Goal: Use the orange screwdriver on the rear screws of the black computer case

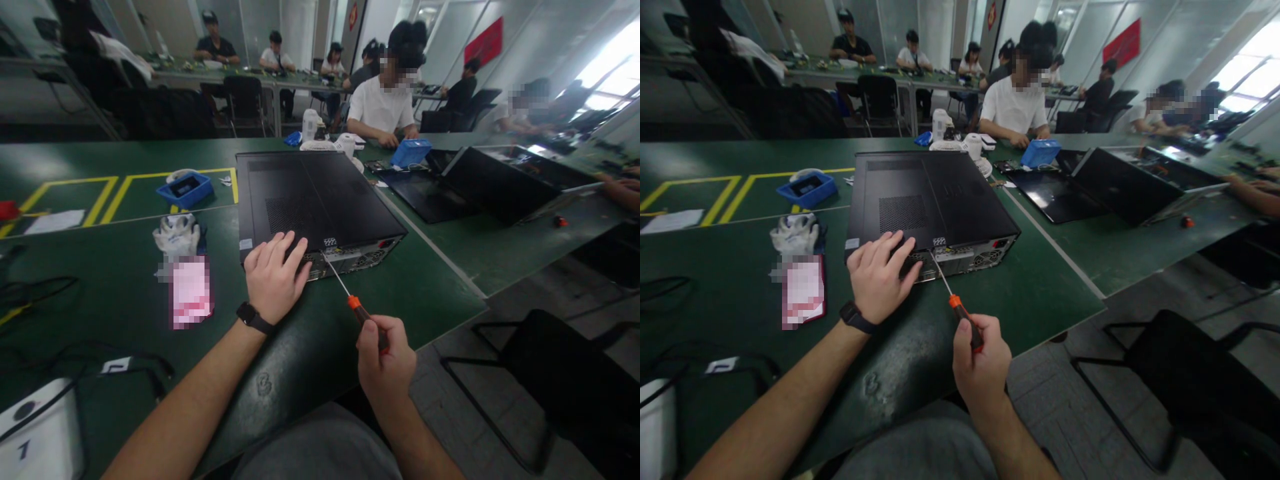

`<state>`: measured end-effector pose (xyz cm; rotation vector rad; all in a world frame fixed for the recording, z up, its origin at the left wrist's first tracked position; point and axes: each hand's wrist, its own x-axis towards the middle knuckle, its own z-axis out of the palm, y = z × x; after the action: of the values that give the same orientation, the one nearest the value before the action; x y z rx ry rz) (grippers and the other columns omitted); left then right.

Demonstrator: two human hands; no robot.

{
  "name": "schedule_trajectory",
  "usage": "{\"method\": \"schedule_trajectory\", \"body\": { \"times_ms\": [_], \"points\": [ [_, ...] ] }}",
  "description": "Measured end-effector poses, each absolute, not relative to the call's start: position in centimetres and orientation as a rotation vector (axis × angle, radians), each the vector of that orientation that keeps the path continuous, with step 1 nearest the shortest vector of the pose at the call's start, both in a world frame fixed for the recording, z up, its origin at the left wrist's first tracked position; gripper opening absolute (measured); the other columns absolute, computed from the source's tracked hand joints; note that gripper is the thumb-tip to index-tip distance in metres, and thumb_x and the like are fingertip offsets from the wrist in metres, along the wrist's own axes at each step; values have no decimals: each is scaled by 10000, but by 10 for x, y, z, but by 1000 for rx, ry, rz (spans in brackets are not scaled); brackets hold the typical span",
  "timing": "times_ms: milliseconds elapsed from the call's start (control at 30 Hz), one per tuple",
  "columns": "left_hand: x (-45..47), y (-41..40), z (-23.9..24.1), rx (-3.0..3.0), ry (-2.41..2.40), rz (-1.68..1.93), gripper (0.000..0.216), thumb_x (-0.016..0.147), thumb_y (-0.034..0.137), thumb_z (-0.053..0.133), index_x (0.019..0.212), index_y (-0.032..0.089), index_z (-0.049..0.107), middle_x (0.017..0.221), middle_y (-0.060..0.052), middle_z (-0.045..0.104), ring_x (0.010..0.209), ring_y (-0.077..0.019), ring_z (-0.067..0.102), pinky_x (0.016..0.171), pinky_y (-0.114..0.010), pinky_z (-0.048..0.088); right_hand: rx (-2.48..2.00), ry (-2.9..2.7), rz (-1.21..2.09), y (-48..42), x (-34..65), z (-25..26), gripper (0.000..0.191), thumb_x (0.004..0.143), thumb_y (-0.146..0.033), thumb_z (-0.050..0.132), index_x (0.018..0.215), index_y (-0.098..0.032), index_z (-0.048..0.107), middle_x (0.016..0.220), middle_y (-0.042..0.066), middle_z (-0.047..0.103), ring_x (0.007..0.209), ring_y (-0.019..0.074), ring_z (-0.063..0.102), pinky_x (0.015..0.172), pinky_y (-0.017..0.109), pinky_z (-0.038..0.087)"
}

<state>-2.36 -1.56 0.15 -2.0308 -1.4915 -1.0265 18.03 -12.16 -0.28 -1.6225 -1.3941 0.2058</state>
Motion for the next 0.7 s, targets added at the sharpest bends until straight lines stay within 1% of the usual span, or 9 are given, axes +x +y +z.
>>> {"method": "schedule_trajectory", "body": {
  "times_ms": [67,167,267,333,400,567,700],
  "points": [
    [-24,-15,1,-2035,-1498,-1026,413,972,340,664,1370,229,654,1434,-118,691,1341,-318,634,1102,-488,383,-1627,-1401,239,-122,182,-3,400,999,-569,502,888,-206,630,548,-38,608,444,131,574,454,244,414],
    [-24,-15,-1,-2043,-1514,-1037,431,968,338,668,1389,246,644,1446,-114,683,1353,-318,625,1110,-494,380,-1561,-1433,239,-120,182,-1,302,1007,-478,514,984,-202,634,594,-44,629,466,123,592,474,233,445],
    [-24,-16,-1,-2054,-1522,-1059,443,961,328,672,1397,255,643,1446,-115,684,1351,-321,626,1114,-500,382,-1463,-1473,132,-119,179,3,246,964,-409,576,1091,-199,600,641,-56,642,454,111,574,464,226,453],
    [-24,-16,0,-2063,-1524,-1073,454,952,320,678,1400,258,646,1447,-116,683,1350,-326,626,1116,-506,383,-1441,-1498,54,-119,176,3,218,947,-378,589,1077,-203,591,668,-52,646,450,106,566,448,223,444],
    [-24,-16,0,-2069,-1529,-1082,467,944,314,685,1406,266,644,1447,-115,683,1351,-330,624,1118,-511,381,-1451,-1510,-26,-119,175,2,196,948,-371,586,1052,-205,599,712,-31,668,479,112,595,459,227,458],
    [-24,-15,-1,-2062,-1528,-1065,465,946,317,685,1406,264,642,1457,-114,676,1357,-326,619,1120,-503,374,-1492,-1523,-190,-121,178,-7,220,980,-399,584,1054,-201,648,827,35,738,595,146,686,520,247,504],
    [-23,-14,-1,-2023,-1492,-1043,433,960,340,677,1382,247,649,1432,-108,693,1337,-318,636,1106,-487,379,-1473,-1526,-163,-120,185,-18,233,1006,-404,560,1066,-206,668,783,28,732,573,147,673,512,251,504]
  ]
}}
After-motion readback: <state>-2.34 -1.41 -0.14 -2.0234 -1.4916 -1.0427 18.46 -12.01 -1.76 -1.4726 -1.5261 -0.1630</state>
